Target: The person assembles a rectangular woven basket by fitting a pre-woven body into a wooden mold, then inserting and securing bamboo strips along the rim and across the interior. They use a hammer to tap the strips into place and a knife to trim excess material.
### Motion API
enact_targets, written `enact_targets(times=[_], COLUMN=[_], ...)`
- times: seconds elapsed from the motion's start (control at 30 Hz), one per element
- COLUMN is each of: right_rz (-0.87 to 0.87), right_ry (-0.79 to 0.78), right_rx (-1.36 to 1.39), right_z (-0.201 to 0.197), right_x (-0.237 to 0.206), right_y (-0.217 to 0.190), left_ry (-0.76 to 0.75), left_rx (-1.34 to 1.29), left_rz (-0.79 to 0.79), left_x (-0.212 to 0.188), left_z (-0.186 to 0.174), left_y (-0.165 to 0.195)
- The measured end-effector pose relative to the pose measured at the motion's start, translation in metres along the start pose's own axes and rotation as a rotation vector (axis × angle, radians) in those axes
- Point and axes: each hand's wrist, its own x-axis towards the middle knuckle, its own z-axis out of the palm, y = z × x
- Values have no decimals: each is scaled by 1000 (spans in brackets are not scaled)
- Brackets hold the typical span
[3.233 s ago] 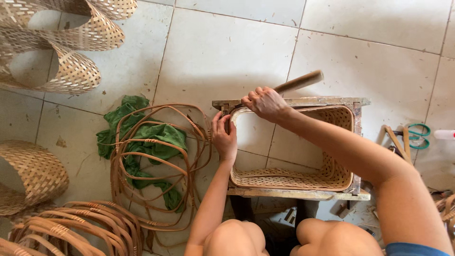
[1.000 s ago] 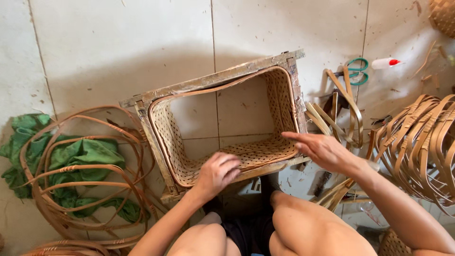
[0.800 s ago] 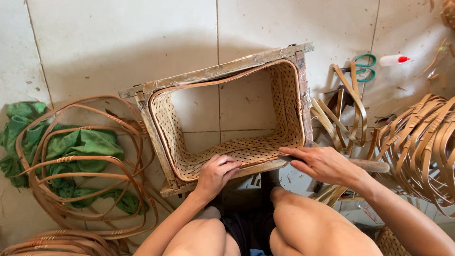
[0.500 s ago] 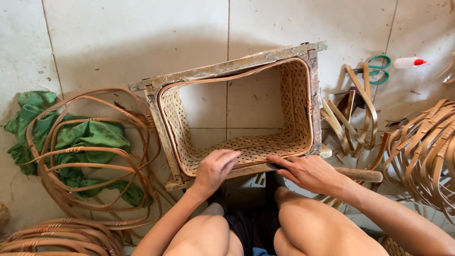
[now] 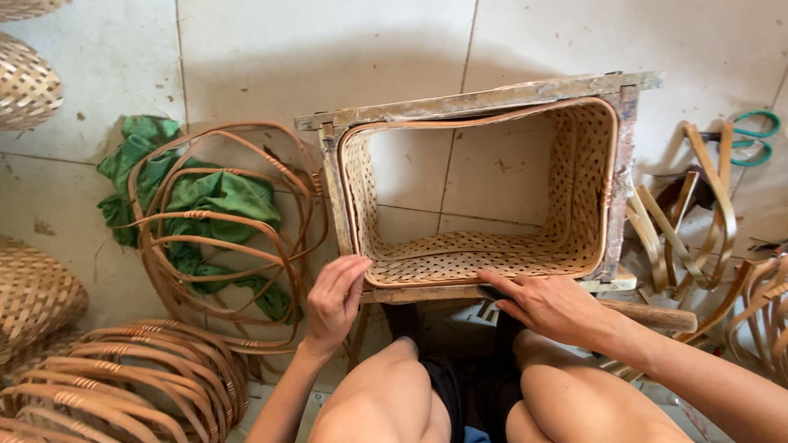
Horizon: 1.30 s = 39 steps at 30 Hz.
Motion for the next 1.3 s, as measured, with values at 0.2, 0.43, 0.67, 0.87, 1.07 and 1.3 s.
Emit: enact_targets(times=[0.2, 0.43, 0.67, 0.87, 1.07, 1.3], right_rz=[-40, -132, -194, -215, -142, -118], right_ry=[6, -30, -188, -100, -93, -78], right_rx=[144, 67, -126, 152, 269, 212], right_z=[-3, -19, -40, -10, 11, 16], right_x=[5, 9, 11, 69, 80, 89], right_y=[2, -19, -53, -79, -76, -82], left_ry=[-96, -257, -246, -255, -266, -247], left_rx=[48, 211, 172, 123, 104, 83], left_rz=[68, 271, 329, 290, 279, 285], left_x=[-24, -28, -31, -35, -38, -39], left_z=[1, 6, 21, 28, 36, 41], left_y=[-15, -27, -35, -38, -45, -50])
